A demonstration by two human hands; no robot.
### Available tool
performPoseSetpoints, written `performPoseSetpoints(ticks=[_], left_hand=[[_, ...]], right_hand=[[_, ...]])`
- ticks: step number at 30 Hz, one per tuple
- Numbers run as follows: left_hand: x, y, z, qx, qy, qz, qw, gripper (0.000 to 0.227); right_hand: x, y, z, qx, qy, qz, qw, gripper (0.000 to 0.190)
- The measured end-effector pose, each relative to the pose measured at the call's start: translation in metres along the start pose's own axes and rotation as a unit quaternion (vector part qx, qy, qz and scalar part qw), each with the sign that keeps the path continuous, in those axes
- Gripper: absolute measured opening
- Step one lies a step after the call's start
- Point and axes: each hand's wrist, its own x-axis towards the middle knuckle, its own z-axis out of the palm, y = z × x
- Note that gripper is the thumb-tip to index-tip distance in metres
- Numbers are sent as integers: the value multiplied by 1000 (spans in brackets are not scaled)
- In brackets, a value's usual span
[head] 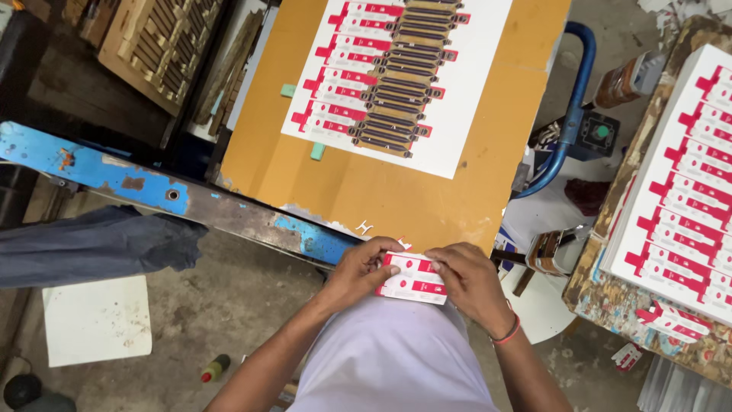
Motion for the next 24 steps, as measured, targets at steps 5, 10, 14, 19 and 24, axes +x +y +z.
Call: performPoseSetpoints(ticks=[5,10,14,19,24], left_hand=[[-7,-1,6,-14,15,-44,999,36],[-9,-5,7,9,28,-30,999,38],[-8,-6,9,36,51,-4,998,31],[-8,-6,7,84,68,80,991,16],[-13,-16,14,43,85,59,994,10]], right_hand=[[-1,-8,12,-47,28,-121,991,36],[4,-13,15,21,6,-74,997,37],[7,-11,14,8,-20,-55,998,33],[10,-6,15,-5,-68,-40,997,17],[10,3,3,5,-106,-47,993,12]])
